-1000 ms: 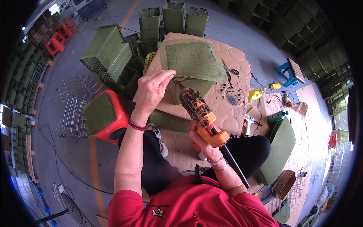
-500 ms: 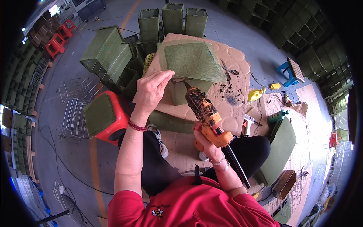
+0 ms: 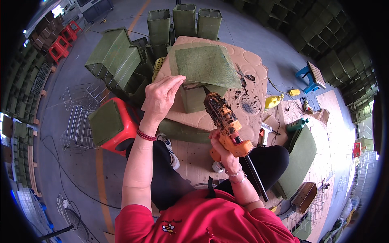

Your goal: Assembling green fabric storage boxes by gluing fabric onto a metal wire frame using a hot glue gun.

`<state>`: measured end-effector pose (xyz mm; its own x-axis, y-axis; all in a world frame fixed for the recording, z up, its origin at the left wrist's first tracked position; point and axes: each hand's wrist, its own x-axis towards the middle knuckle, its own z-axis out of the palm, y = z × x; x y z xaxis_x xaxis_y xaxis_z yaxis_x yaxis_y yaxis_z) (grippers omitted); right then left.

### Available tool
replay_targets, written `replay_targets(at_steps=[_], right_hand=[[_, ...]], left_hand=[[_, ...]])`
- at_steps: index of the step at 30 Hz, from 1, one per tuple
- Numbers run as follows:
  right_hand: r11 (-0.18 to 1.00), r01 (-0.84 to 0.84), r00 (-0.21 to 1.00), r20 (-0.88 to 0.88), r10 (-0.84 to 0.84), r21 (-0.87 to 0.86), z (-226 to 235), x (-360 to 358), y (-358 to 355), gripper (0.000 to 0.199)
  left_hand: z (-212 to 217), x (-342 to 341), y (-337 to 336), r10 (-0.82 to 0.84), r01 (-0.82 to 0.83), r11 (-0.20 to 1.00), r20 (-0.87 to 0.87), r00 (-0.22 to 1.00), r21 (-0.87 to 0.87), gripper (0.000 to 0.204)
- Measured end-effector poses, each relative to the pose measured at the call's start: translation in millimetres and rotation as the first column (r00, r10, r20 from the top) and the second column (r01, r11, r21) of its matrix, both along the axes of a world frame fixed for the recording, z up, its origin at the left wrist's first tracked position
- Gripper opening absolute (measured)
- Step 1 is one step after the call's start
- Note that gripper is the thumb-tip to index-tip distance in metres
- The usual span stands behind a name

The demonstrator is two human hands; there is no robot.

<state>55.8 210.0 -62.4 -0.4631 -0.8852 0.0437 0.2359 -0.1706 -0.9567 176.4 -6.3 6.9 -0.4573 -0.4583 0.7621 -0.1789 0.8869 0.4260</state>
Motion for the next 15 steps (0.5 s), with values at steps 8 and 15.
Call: replay_targets(at_steps=[8,15], right_hand=[[0.999,0.042,0.998,-0.048,-0.043,-0.017,-2.6,-5.9,1.0,0.012],[0.997,0.069,0.994,-0.081,-0.071,-0.019,-7.4,-5.2,0.3,0.011]], left_hand=[[-1.0,-6.0,1.7,0.030,-0.030,0.999,-0.030,0.999,0.011,0.011],[-4.2,-7.4,-0.5,0.034,-0.033,0.999,-0.066,0.997,0.024,0.011]])
